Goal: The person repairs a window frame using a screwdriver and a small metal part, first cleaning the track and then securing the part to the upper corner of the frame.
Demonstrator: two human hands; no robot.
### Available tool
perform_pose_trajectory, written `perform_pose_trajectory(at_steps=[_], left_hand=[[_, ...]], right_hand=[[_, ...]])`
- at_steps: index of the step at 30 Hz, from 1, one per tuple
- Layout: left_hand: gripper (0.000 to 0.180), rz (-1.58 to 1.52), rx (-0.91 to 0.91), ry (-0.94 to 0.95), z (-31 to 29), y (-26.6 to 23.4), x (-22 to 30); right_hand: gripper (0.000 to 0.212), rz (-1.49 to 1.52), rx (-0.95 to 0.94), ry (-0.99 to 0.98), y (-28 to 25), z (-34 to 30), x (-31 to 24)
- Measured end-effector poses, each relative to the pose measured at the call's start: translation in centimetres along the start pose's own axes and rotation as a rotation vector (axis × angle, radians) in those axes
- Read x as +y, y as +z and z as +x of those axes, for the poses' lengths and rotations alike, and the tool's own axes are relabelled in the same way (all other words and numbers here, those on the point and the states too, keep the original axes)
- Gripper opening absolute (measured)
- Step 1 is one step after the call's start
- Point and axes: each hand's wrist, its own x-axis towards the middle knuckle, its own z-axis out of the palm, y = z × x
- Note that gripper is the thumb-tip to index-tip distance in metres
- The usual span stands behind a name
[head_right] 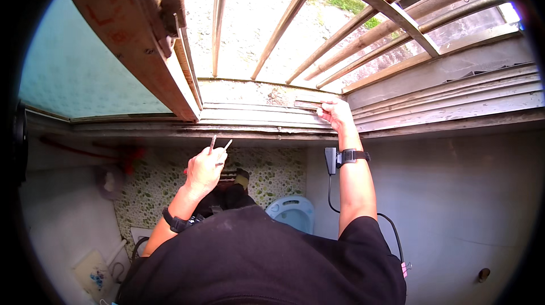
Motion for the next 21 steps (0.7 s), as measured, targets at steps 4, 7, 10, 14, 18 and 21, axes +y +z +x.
perform_pose_trajectory(at_steps=[4, 7, 10, 14, 18, 21], left_hand=[[0.021, -0.090, -0.017, -0.077, 0.6, -0.1, 1.2], [0.025, -0.121, -0.019, -0.101, 0.9, 0.3, 1.5], [0.026, -0.100, -0.009, -0.086, 1.1, 0.6, 1.8], [0.026, -0.083, 0.002, -0.072, 1.2, 0.9, 2.0], [0.026, -0.070, -0.017, -0.088, 1.2, 0.9, 2.3], [0.026, -0.061, 0.010, -0.062, 1.3, 1.1, 2.4]], right_hand=[[0.012, 0.037, -0.002, 0.025, 0.1, 1.0, 0.6], [0.008, 0.034, -0.004, 0.043, 0.2, 1.8, 1.0], [0.007, 0.020, -0.022, 0.084, 0.3, 2.5, 1.4], [0.007, -0.023, -0.041, 0.104, 1.3, 2.9, 1.6], [0.007, -0.086, -0.060, 0.121, 4.3, 2.4, 1.1], [0.007, -0.099, -0.045, 0.112, 6.0, 2.0, 0.8]])
